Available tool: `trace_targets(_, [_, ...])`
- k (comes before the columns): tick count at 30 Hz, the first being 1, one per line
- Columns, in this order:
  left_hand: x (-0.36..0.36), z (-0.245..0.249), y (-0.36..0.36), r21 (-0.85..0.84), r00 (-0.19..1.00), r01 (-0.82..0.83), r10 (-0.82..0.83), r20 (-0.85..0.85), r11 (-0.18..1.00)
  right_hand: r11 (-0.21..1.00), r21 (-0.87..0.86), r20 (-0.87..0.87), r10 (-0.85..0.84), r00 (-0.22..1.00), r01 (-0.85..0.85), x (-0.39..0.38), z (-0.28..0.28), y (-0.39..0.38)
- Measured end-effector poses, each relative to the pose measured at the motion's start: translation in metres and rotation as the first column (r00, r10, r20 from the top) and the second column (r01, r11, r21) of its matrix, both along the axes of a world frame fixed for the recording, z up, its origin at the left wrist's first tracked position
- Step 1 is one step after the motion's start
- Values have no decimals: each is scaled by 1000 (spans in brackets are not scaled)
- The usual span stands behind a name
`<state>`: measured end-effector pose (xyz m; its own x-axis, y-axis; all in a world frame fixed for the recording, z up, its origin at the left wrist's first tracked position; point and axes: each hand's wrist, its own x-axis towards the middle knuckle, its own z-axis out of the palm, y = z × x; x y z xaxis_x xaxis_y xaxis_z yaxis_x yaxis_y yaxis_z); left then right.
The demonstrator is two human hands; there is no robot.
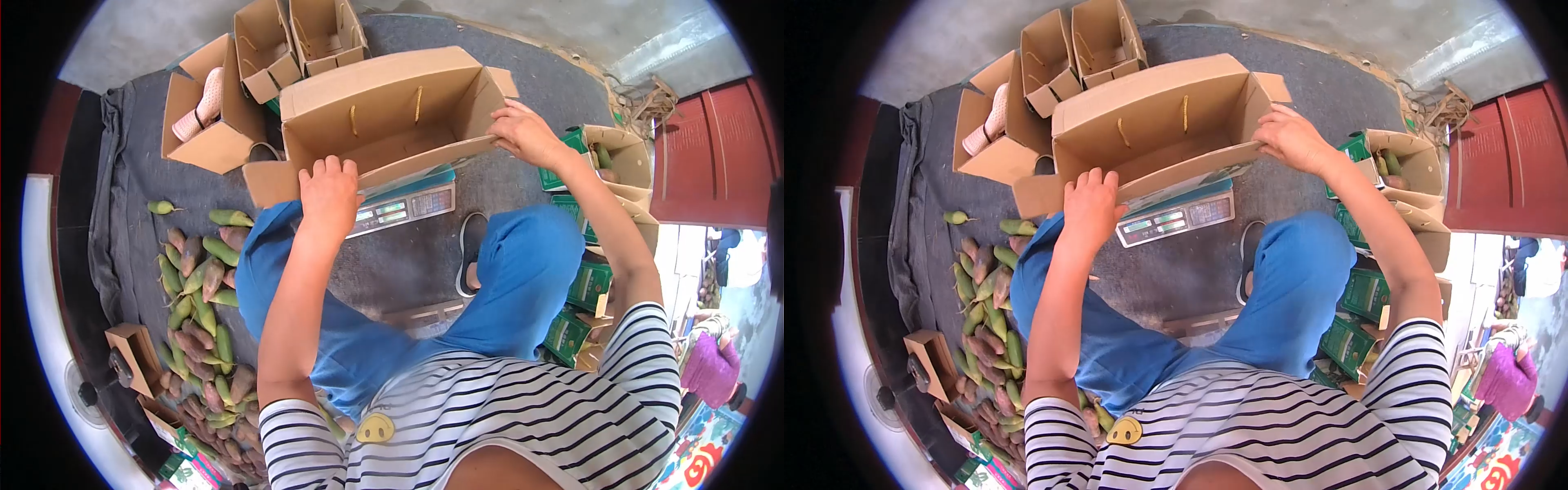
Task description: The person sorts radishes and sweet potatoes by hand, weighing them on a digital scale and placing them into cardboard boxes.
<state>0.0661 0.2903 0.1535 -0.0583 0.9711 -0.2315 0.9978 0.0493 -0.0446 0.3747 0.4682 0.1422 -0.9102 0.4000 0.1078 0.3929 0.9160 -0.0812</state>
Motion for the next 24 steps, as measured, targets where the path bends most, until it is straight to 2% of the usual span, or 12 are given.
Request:
trace_targets(4, [-17,14,0,95,983,-27,9,182,995,999,-44,114,-5,993,10,-26,10,-17])
trace_targets(5, [-23,10,-3,289,976,23,-85,202,957,998,-60,136,4,991,5,-37,11,-23])
trace_targets(8, [-35,26,2,378,948,-259,159,275,889,982,-188,139,-2,990,28,-66,2,-33])
trace_targets(9, [-46,23,0,419,952,-299,239,190,857,969,-237,165,-31,986,70,-74,-3,-35])
trace_targets(12, [-68,18,-6,186,833,-544,500,238,818,942,-318,153,-58,986,105,-85,-5,-36])
trace_targets(16, [-79,-7,4,65,816,-521,475,331,851,933,-356,74,-23,997,48,-85,-11,-38])
trace_targets(17, [-86,-24,9,82,840,-450,390,377,889,932,-360,57,-16,998,36,-85,-12,-40])
trace_targets(20, [-88,-42,22,108,801,-508,423,424,854,941,-339,-2,-18,1000,17,-85,-19,-36])
trace_targets(24, [-103,-43,21,112,851,-402,326,412,909,932,-361,18,-22,1000,27,-88,-24,-33])
